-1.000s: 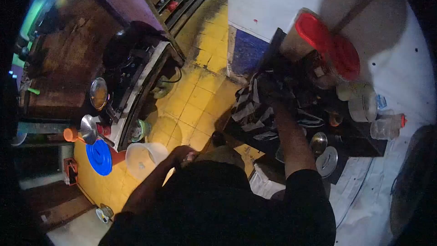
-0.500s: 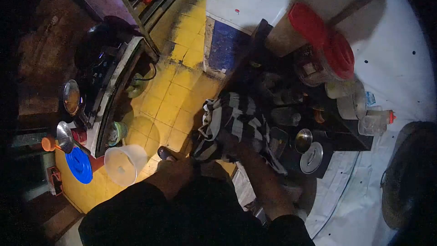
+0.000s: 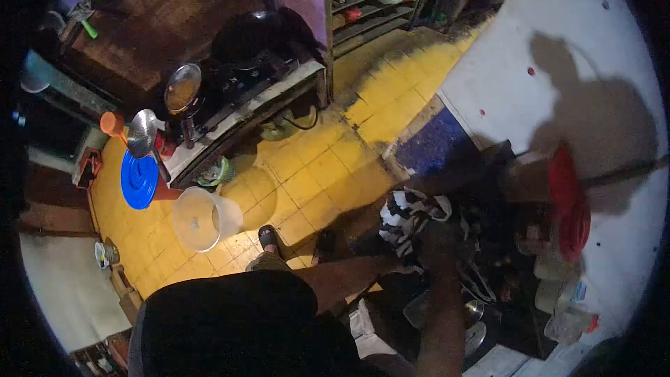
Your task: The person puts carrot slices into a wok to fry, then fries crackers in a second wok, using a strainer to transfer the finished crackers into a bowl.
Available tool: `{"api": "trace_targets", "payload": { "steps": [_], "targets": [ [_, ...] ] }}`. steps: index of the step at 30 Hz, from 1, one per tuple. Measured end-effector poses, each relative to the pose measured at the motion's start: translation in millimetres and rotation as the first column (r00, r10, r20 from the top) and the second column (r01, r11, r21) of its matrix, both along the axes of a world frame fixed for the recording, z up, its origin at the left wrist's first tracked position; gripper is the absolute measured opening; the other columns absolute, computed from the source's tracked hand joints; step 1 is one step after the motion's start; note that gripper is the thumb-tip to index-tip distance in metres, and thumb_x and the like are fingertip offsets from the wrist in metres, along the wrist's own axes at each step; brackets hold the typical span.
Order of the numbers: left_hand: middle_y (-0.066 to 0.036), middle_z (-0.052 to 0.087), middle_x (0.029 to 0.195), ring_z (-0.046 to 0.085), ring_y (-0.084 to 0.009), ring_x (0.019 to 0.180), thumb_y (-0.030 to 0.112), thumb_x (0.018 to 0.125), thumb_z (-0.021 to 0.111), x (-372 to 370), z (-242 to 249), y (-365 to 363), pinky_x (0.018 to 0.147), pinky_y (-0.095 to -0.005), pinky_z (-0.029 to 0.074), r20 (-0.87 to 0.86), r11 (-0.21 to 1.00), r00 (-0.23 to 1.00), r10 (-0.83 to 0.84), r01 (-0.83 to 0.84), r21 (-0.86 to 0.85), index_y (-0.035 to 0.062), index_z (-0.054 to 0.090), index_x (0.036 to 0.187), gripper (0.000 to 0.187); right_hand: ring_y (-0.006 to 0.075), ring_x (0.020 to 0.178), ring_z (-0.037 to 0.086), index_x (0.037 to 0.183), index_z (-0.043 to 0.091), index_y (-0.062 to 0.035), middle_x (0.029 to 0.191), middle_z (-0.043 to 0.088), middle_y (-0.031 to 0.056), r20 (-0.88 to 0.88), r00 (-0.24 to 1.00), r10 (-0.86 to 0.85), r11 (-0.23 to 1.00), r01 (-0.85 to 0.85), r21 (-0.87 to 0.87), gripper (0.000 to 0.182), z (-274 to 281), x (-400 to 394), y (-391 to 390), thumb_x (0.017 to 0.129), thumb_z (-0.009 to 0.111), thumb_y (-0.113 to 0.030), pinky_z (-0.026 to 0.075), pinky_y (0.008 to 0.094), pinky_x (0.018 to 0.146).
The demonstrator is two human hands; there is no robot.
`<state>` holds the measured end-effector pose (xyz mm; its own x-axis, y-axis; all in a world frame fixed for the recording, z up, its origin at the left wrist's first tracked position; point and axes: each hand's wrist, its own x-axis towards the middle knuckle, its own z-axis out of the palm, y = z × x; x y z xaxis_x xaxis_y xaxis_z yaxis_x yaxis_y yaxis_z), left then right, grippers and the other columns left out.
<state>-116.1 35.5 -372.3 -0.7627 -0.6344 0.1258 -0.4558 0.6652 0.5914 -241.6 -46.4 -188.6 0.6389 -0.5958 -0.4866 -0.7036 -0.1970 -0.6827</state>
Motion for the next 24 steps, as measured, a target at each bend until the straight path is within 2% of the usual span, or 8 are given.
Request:
{"api": "trace_targets", "payload": {
  "steps": [11,16,17,20,21,22,23,24],
  "targets": [
    [-0.015,0.050,0.121,0.046,-0.0276,0.115,0.013,0.088,0.046,62.1,29.7,48.3,0.101,-0.0371,0.033,0.138,0.998,0.990,0.030,-0.038,0.052,0.0030,0.045,0.123,0.037,0.0250,0.072,0.055,0.110,0.054,-0.0037,0.093,0.058,0.0103,0.233,0.966,-0.112,0.982,0.072,0.175,0.037,-3.3,-43.8,9.4,0.081,0.061,-0.026,0.046,0.0392,0.063],
    [-0.015,0.049,0.123,0.048,-0.0302,0.111,0.014,0.090,0.042,123.3,110.4,69.2,0.097,-0.0381,0.038,-0.034,0.949,0.958,-0.284,0.286,0.133,0.0022,0.046,0.122,0.035,0.0241,0.069,0.055,0.109,0.055,-0.0045,0.092,0.058,0.0098,0.238,0.863,-0.446,0.878,0.369,0.307,0.036,0.6,-13.9,-15.7,0.082,0.060,-0.026,0.046,0.0389,0.060],
    [-0.015,0.051,0.119,0.050,-0.0286,0.108,0.017,0.085,0.050,224.7,95.9,80.2,0.095,-0.0367,0.039,-0.079,0.918,0.992,-0.099,0.121,0.379,0.0008,0.047,0.121,0.040,0.0239,0.068,0.055,0.109,0.055,-0.0046,0.091,0.058,0.0097,0.217,0.816,-0.536,0.827,0.455,0.331,0.036,-0.7,-24.6,-11.8,0.082,0.060,-0.027,0.046,0.0389,0.059],
    [-0.014,0.058,0.105,0.056,-0.0242,0.097,0.019,0.082,0.056,381.1,62.7,172.8,0.087,-0.0330,0.044,0.118,0.303,0.730,0.674,-0.418,0.856,0.0000,0.054,0.112,0.035,0.0234,0.066,0.055,0.109,0.055,-0.0051,0.090,0.058,0.0095,0.193,0.674,-0.713,0.689,0.620,0.376,0.035,-7.7,11.5,-34.8,0.082,0.060,-0.027,0.047,0.0387,0.057],
    [-0.014,0.059,0.102,0.057,-0.0216,0.095,0.016,0.086,0.048,437.7,23.9,215.9,0.085,-0.0321,0.045,0.282,0.483,0.752,0.596,-0.617,0.622,0.0024,0.059,0.106,0.026,0.0232,0.065,0.055,0.109,0.055,-0.0052,0.090,0.058,0.0094,0.201,0.641,-0.741,0.661,0.642,0.388,0.035,-4.9,6.3,-44.2,0.082,0.060,-0.027,0.047,0.0386,0.056],
    [-0.010,0.060,0.079,0.057,-0.0246,0.070,0.019,0.079,0.052,478.5,6.6,266.8,0.066,-0.0365,0.047,0.469,-0.297,0.215,0.857,-0.539,0.788,0.0043,0.059,0.083,0.017,0.0230,0.064,0.055,0.109,0.055,-0.0053,0.090,0.058,0.0093,0.213,0.615,-0.759,0.642,0.654,0.401,0.034,-4.1,1.2,-36.4,0.082,0.060,-0.027,0.047,0.0386,0.056],
    [-0.010,0.060,0.079,0.057,-0.0246,0.070,0.019,0.079,0.052,534.5,-14.6,337.9,0.066,-0.0365,0.047,0.465,-0.288,0.222,0.857,-0.541,0.790,0.0043,0.059,0.083,0.017,0.0228,0.064,0.055,0.108,0.055,-0.0055,0.090,0.058,0.0092,0.227,0.590,-0.775,0.625,0.660,0.417,0.034,1.0,-9.0,-38.8,0.082,0.060,-0.027,0.047,0.0385,0.055],
    [0.004,0.053,0.062,0.047,-0.0159,0.047,0.032,0.086,0.049,557.8,9.6,374.8,0.042,-0.0314,0.037,0.436,0.347,0.514,0.739,-0.845,0.407,0.0143,0.059,0.079,0.022,0.0227,0.063,0.055,0.108,0.055,-0.0056,0.089,0.058,0.0091,0.242,0.567,-0.787,0.610,0.663,0.433,0.034,-0.8,5.9,-50.6,0.082,0.060,-0.027,0.047,0.0385,0.054]
  ]
}}
